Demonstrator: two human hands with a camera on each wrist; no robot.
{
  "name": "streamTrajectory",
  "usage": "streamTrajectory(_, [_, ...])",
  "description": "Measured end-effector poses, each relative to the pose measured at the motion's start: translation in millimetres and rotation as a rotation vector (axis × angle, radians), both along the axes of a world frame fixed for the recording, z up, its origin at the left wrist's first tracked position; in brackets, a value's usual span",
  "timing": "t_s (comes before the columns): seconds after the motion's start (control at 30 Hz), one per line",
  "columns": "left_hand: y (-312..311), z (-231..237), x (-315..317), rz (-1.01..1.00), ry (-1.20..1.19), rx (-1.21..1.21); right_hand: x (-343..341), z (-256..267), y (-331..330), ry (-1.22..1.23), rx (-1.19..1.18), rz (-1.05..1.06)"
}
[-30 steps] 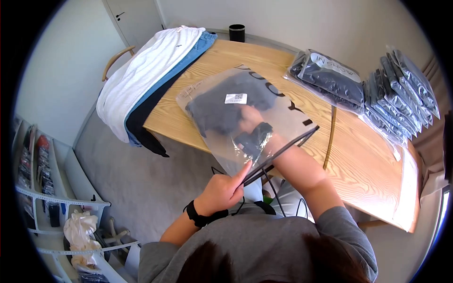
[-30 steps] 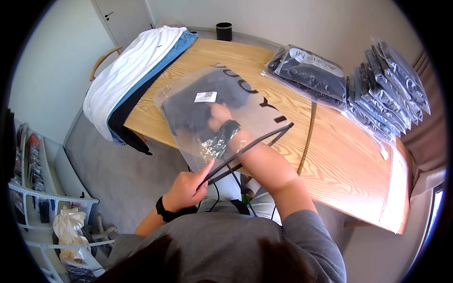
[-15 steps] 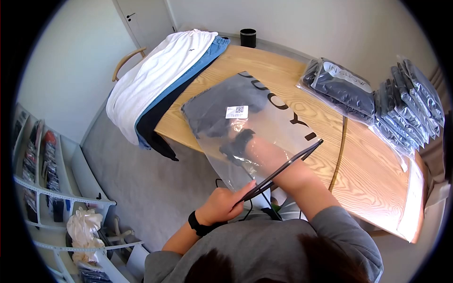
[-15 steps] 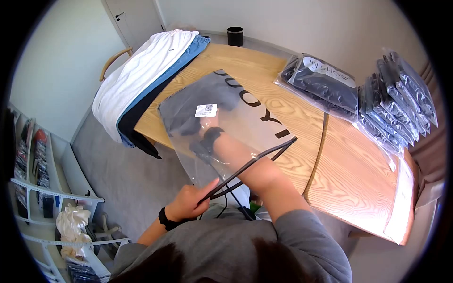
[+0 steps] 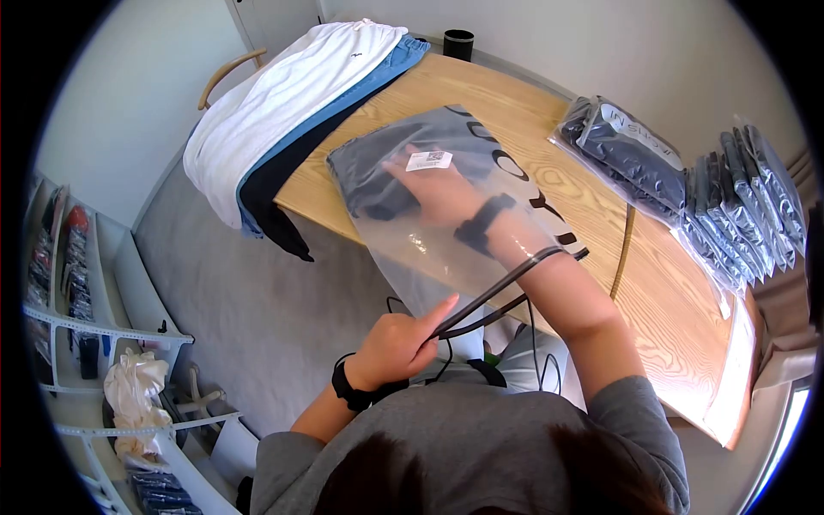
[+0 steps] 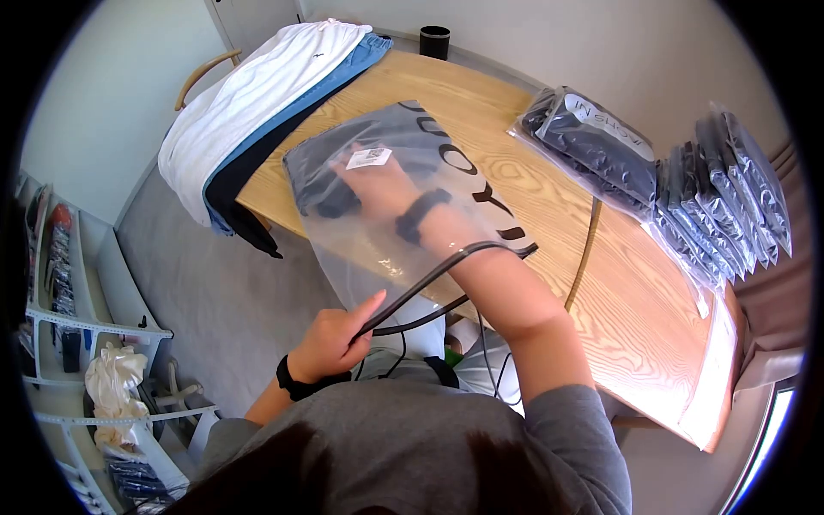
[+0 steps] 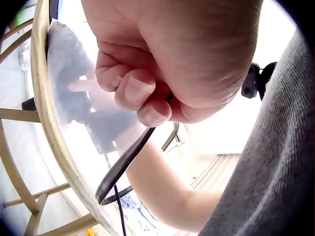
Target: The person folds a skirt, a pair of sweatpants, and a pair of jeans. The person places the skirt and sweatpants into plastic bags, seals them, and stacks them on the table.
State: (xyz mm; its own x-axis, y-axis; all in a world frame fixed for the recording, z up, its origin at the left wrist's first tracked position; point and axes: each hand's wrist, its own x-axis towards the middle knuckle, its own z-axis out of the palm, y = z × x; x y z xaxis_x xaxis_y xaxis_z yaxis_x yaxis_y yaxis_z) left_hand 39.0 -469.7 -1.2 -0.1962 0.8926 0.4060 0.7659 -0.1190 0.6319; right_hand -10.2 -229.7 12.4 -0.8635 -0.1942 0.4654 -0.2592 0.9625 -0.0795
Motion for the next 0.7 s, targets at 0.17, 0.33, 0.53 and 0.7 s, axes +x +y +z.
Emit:
streamTrajectory(0.17, [-3,0,0,-0.038,-0.031,-0.043,-32,-15,-4,-0.756,-1.123,0.014])
streamTrajectory(0.33, [-15,-17,-13,-0.013,-0.324,0.043,-16,-10,-32,-0.584,-0.049,-0.143])
streamTrajectory(0.53, [-3,-10,-14,0.583,-0.68,0.148,-14,-30,-9,-0.467,-0.14,-0.044])
streamTrajectory(0.7, [1,-42,-25,0.665,-0.617,0.095,-9,-31,9,-0.204,0.46,-0.455])
